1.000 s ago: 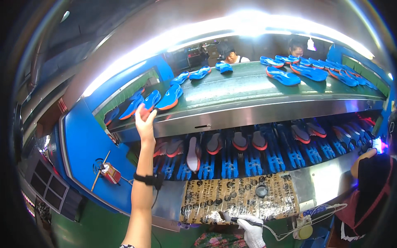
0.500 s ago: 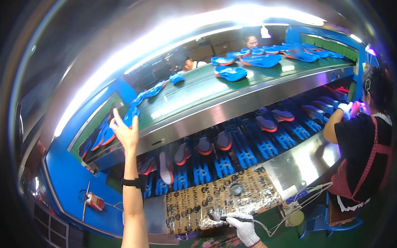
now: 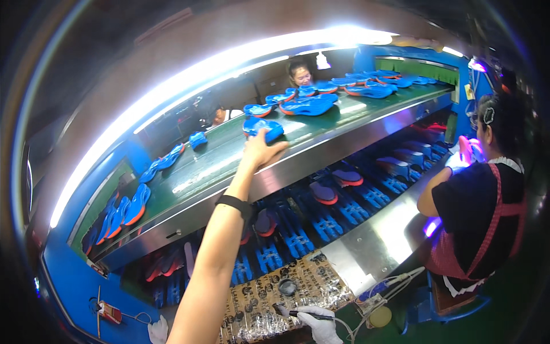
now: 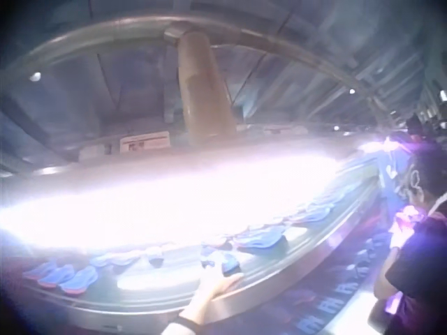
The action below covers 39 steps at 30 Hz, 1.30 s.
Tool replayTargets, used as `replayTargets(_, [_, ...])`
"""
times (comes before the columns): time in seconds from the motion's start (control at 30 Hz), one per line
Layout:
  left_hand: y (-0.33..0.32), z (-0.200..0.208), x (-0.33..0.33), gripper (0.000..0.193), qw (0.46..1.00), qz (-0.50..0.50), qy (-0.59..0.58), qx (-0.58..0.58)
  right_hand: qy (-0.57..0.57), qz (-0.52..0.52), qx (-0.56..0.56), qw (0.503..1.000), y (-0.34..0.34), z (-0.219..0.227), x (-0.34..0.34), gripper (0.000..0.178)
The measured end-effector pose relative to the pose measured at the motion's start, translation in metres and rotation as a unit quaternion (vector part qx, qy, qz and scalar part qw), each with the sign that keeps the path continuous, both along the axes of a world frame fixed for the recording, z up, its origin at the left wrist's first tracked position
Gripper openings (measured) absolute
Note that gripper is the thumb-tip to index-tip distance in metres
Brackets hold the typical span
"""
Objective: Apply adhesive to blue shoe soles using a brush in a factory assembly line setting.
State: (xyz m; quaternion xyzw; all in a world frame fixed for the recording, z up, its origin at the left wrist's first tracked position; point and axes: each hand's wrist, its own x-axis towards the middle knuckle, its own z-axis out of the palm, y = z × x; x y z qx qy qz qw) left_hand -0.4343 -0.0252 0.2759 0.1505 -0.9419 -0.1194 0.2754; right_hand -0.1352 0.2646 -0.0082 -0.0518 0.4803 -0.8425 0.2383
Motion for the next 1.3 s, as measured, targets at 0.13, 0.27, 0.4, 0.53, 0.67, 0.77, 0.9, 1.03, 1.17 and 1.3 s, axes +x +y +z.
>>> replayTargets(0.13, [-0.043,0.008,0.031,0.053,0.968,-0.116,0.143,0.169,-0.005,0.022,-0.023,0.999,0.001,-0.006,0.012,0.017])
replayTargets(0.27, [-0.037,0.017,0.118,0.041,0.76,-0.228,0.198,0.576,-0.032,0.021,-0.019,0.999,0.012,0.0,0.02,0.02])
replayTargets(0.4, [-0.106,-0.006,0.219,0.04,0.672,-0.354,0.323,0.564,-0.04,0.021,-0.047,0.998,0.008,-0.013,0.028,0.018])
replayTargets(0.53, [-0.124,-0.038,0.336,0.038,0.803,-0.081,0.384,0.449,-0.007,0.026,-0.028,0.999,-0.004,-0.017,0.031,0.018])
replayTargets(0.67, [-0.1,-0.09,0.386,0.057,0.865,-0.083,0.412,0.273,0.008,0.022,-0.035,0.999,-0.017,0.003,0.029,0.019])
replayTargets(0.77, [-0.08,-0.121,0.396,0.077,0.792,-0.149,0.395,0.441,0.045,0.002,-0.033,0.998,-0.021,0.019,0.028,0.018])
replayTargets(0.9, [-0.078,-0.199,0.406,0.051,0.647,-0.133,0.293,0.691,0.095,0.011,-0.049,0.994,-0.023,0.05,0.022,0.019])
replayTargets(1.03, [-0.012,-0.263,0.439,0.066,0.584,-0.192,0.157,0.772,0.224,0.013,-0.028,0.974,-0.024,0.094,0.035,0.022])
replayTargets(1.17, [0.056,-0.299,0.462,0.085,0.506,-0.271,0.092,0.814,0.257,0.057,0.003,0.965,-0.039,0.111,0.045,0.021])
replayTargets(1.3, [0.091,-0.302,0.47,0.104,0.377,-0.183,0.138,0.897,0.377,0.044,0.031,0.924,-0.05,0.097,0.038,0.02])
